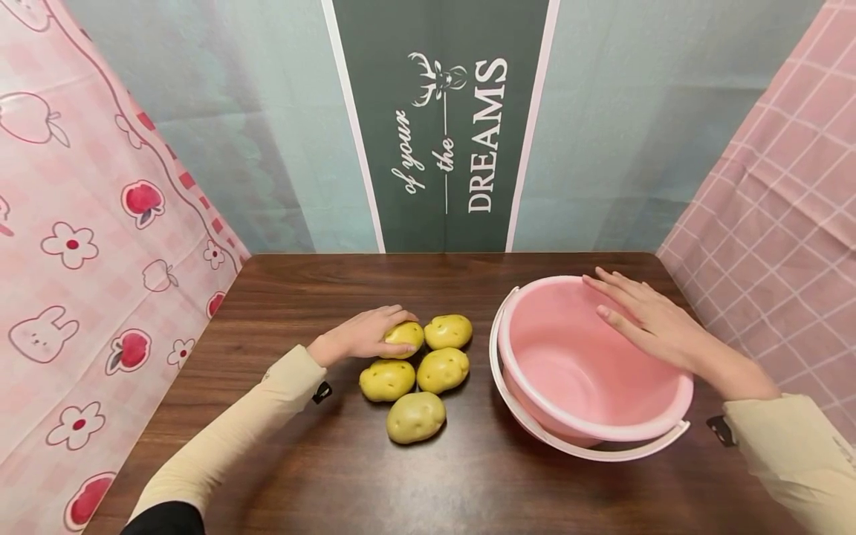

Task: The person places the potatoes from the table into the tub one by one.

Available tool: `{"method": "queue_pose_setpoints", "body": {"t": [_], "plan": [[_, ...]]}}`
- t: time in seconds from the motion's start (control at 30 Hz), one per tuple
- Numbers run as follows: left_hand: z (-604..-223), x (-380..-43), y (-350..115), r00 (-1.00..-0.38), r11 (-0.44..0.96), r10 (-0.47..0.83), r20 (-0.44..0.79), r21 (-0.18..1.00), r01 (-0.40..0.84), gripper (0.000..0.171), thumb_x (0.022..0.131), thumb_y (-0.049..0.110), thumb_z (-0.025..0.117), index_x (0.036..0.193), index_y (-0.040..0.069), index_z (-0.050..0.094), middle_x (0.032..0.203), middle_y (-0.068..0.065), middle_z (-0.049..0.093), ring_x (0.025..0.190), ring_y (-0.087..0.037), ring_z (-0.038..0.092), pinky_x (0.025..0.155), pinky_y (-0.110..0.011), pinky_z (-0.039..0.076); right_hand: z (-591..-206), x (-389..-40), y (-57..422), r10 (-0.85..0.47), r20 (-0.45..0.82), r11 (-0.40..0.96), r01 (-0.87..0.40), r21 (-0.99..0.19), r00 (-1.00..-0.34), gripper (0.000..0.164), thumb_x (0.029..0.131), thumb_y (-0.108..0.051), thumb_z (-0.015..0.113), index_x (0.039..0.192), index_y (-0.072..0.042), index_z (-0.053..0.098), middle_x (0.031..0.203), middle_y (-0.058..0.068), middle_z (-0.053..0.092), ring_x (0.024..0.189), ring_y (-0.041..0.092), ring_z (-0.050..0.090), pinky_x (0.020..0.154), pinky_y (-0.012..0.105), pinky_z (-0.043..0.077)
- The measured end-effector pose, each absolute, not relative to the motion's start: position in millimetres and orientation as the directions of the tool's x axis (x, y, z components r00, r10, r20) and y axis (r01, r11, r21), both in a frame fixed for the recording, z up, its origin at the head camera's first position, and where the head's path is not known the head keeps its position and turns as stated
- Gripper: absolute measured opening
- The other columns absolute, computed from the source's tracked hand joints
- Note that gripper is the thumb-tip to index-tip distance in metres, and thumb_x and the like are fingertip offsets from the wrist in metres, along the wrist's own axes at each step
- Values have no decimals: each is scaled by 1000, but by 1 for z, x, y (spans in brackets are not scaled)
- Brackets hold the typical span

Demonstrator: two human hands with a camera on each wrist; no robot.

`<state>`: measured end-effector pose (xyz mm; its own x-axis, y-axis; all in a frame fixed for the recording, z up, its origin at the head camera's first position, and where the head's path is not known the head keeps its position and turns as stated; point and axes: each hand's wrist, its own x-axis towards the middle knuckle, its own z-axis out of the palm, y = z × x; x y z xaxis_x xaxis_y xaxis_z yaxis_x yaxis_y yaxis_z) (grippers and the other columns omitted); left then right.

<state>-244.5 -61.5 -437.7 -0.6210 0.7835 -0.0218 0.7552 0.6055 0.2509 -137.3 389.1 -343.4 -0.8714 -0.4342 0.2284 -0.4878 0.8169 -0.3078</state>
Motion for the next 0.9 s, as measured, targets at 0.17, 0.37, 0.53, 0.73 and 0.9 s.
{"method": "queue_pose_setpoints", "body": {"t": [0.17,0.37,0.53,0.73,0.9], "plan": [[-434,-242,-59,-612,595,790,19,217,774,56,85,65,45,126,26,50,109,9,51,96,-8,50,76,-29,41,-344,-136,389,-426,225,820,-479,-313,-876,54,94,-17,52,144,-24,34,151,3,26,134,-12,7,103,7,2],[-430,-238,-57,-601,579,797,66,201,790,56,86,64,46,125,24,50,107,8,50,96,-10,49,73,-28,35,-344,-136,389,-419,227,821,-474,-317,-879,54,93,-17,53,144,-25,34,151,2,26,133,-12,7,102,7,3],[-430,-238,-56,-593,573,801,81,183,799,56,86,63,46,125,25,50,107,8,50,95,-9,49,72,-27,34,-344,-136,388,-423,227,820,-478,-315,-877,54,93,-17,53,144,-24,35,151,4,27,134,-12,8,101,6,4],[-428,-238,-52,-580,555,806,122,187,811,55,85,64,46,126,26,50,109,10,50,97,-8,48,74,-26,35,-344,-136,388,-422,227,823,-476,-311,-878,54,93,-17,53,144,-24,35,151,5,27,134,-11,8,101,6,4],[-423,-237,-47,-560,534,816,144,181,826,56,85,63,48,126,26,50,109,10,50,94,-7,48,72,-25,35,-343,-135,387,-410,216,828,-461,-321,-886,54,94,-18,52,144,-25,34,152,2,25,133,-12,7,102,6,3]]}}
